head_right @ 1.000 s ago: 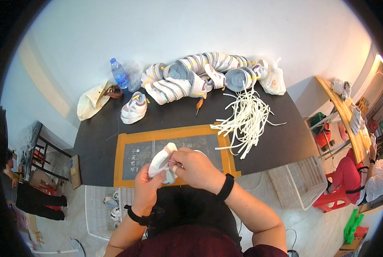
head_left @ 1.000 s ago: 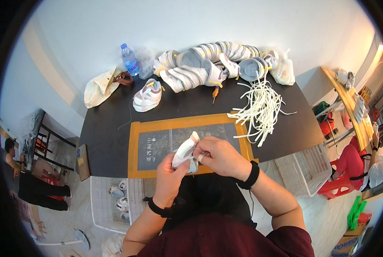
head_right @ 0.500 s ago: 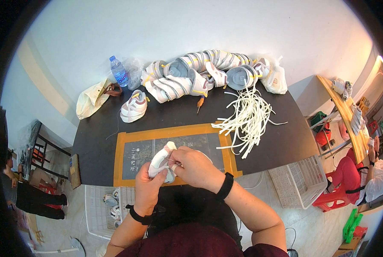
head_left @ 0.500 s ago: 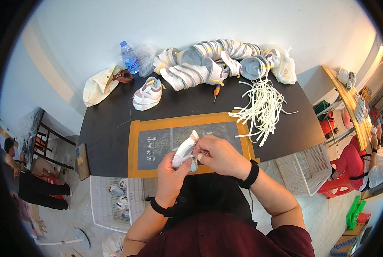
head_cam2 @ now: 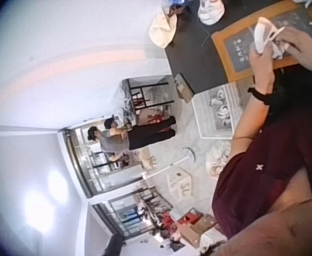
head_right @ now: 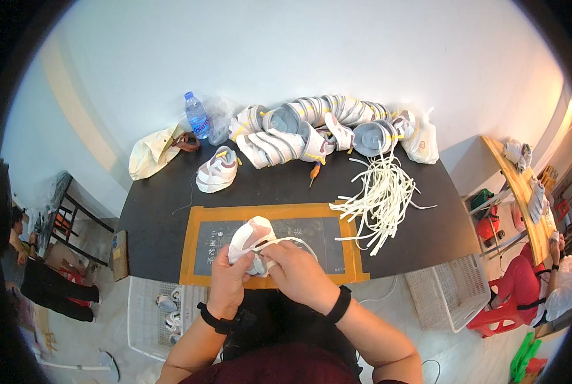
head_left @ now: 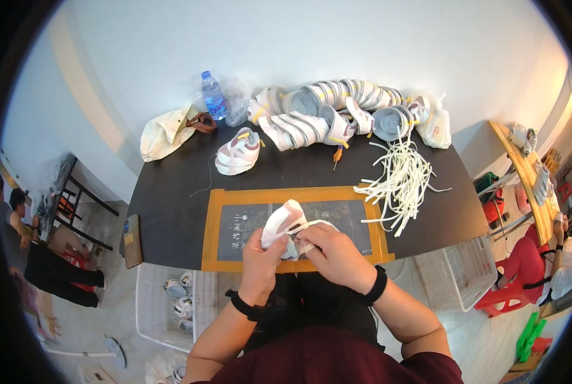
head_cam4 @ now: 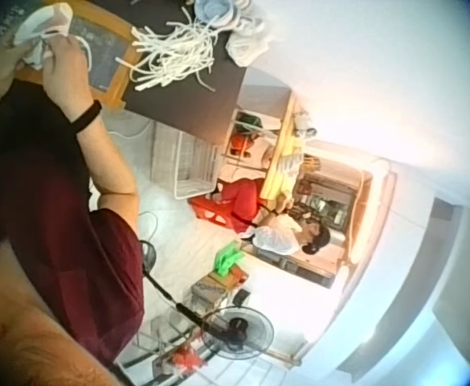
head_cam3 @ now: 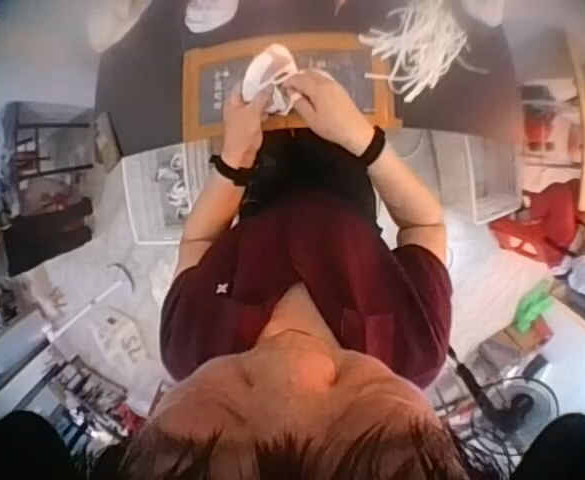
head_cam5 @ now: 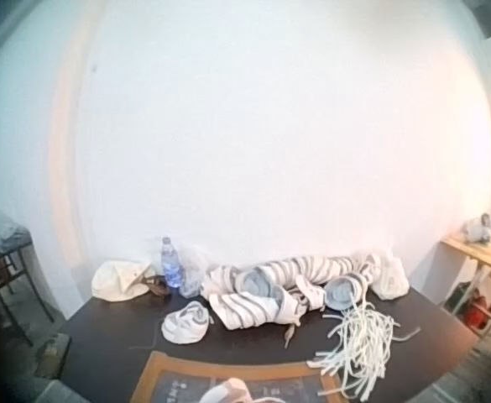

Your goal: Threading laces through the eyelets of a shoe upper using a small hand tool.

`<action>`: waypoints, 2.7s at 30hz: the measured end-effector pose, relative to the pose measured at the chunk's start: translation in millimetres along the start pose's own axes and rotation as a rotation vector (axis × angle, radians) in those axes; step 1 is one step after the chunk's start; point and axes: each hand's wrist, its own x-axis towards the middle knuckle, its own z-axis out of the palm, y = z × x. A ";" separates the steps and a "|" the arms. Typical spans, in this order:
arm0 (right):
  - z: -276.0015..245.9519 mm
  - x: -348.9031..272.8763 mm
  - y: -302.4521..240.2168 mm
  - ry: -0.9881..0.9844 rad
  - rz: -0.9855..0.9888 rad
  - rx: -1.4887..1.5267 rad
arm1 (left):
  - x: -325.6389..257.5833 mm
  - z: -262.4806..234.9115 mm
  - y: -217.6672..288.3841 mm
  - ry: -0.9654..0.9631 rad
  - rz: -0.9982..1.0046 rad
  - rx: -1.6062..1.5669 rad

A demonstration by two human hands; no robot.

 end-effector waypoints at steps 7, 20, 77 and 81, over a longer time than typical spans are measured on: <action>3.9 3.5 -5.9 -0.047 0.112 -0.147 | 0.7 -7.5 -2.9 -0.051 0.078 0.052; 7.0 5.2 -8.5 0.011 -0.057 -0.538 | 2.2 -12.5 -1.4 -0.057 0.059 0.096; 22.5 43.4 2.3 -0.398 -0.203 -0.641 | 25.9 -36.7 -2.0 -0.111 -0.124 0.130; 22.4 56.2 8.4 -0.440 -0.070 -0.523 | 28.2 -38.2 -5.3 -0.126 -0.142 0.229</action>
